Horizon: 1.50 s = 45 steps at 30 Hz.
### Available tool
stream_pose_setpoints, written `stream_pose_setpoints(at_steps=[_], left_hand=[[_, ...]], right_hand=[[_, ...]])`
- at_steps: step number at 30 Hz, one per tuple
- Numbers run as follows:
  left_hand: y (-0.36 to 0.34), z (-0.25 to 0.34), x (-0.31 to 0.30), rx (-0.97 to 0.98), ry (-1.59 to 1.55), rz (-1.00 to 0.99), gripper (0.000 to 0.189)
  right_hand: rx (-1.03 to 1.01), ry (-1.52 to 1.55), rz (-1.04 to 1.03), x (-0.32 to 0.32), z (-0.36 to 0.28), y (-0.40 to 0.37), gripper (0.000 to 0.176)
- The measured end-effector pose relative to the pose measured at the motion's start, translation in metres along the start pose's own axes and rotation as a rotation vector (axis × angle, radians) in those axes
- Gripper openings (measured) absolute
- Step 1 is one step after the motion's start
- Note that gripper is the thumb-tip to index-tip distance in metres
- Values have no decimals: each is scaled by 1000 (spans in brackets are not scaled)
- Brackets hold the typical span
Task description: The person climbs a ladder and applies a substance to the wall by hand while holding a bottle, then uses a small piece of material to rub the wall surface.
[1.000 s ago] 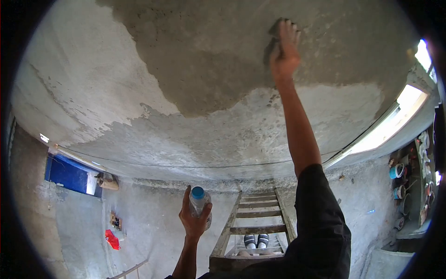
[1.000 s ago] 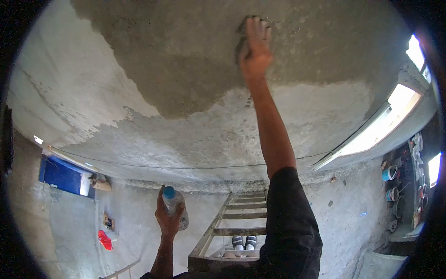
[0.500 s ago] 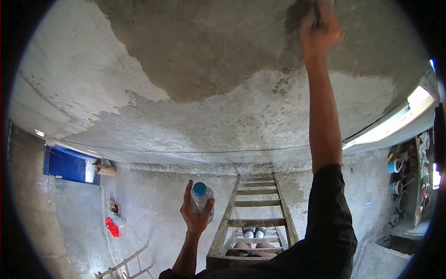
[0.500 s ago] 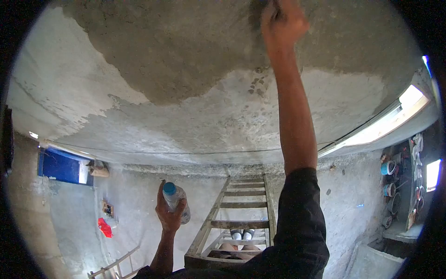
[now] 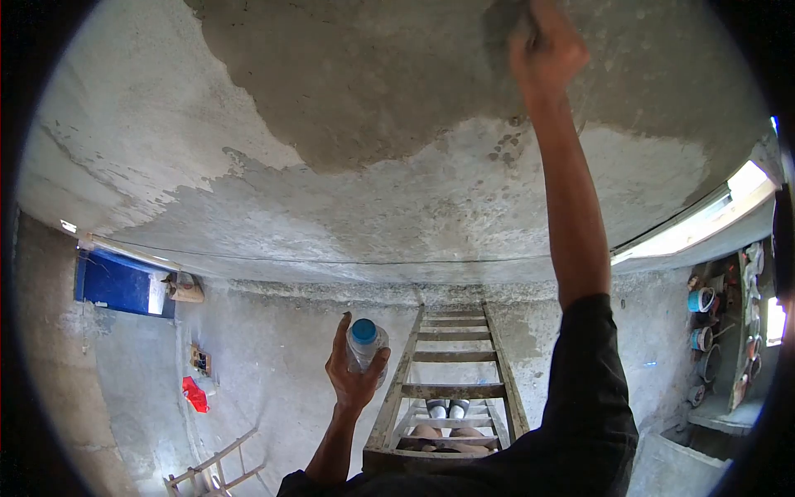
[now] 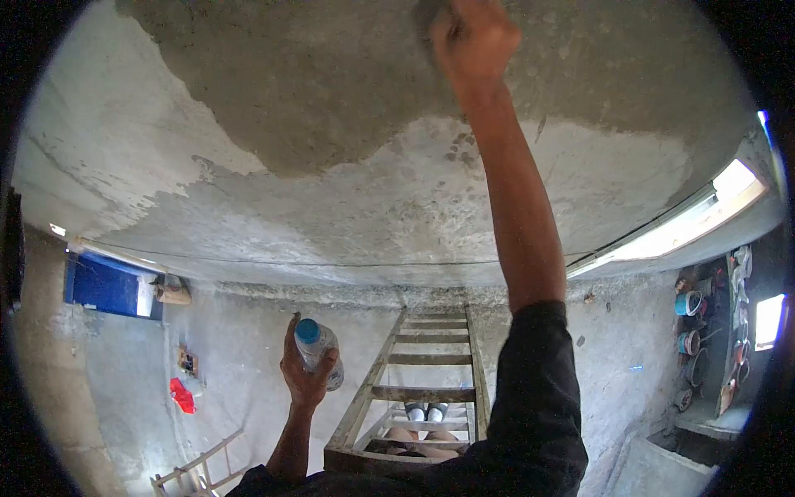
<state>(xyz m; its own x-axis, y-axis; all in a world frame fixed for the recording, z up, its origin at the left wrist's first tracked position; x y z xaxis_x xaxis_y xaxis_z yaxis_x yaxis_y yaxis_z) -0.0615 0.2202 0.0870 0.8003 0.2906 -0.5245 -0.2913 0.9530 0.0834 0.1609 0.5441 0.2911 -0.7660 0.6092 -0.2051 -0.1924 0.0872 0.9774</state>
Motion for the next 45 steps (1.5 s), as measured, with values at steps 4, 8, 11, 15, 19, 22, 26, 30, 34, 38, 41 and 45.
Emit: stream_pose_setpoints(at_steps=[4, 8, 11, 15, 19, 22, 26, 30, 34, 38, 41, 45], left_hand=[[1, -5, 4, 2, 34, 1, 76], [0, 9, 7, 16, -5, -21, 75], [1, 15, 7, 53, 5, -32, 75], [-4, 6, 7, 35, 4, -36, 75], [-4, -2, 7, 20, -46, -24, 75], [-1, 7, 9, -5, -42, -52, 76], [0, 12, 9, 32, 42, -67, 76], [-3, 6, 12, 26, -14, -74, 76], [-2, 8, 13, 38, 16, -63, 76], [-3, 8, 15, 31, -30, -80, 78], [-4, 8, 14, 44, 20, -86, 78], [-8, 6, 13, 28, -18, -75, 77]], right_hand=[[-62, 5, 40, 39, -36, -26, 58], [-156, 12, -438, 74, -77, -77, 61], [-131, 30, -275, 37, -51, -38, 71], [132, 92, -53, -12, -9, 34, 53], [-13, -100, 1, 32, -35, -12, 73], [-43, -122, -265, 60, -60, -54, 73], [-156, 98, -310, 32, -61, -32, 66], [78, 57, 10, -8, 3, 16, 70], [-4, -25, -96, 41, -28, -27, 72], [-83, -32, -414, 51, -75, -62, 59], [-74, 96, -197, 11, -52, -25, 52], [172, 16, -16, -11, 7, 9, 65]])
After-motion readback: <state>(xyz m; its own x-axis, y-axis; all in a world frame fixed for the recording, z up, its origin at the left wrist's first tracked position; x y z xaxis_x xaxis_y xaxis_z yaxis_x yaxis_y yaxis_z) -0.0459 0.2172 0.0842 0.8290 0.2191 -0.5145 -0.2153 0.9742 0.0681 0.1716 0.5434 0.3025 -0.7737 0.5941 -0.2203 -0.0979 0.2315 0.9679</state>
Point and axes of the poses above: each hand's wrist, its own y-axis towards the middle knuckle, its own x-axis out of the palm, z = x × y, the point moved 8 cm from there along y, towards the middle knuckle, and after that the axes turned 11 degrees about -z, right-handed, at the moved point
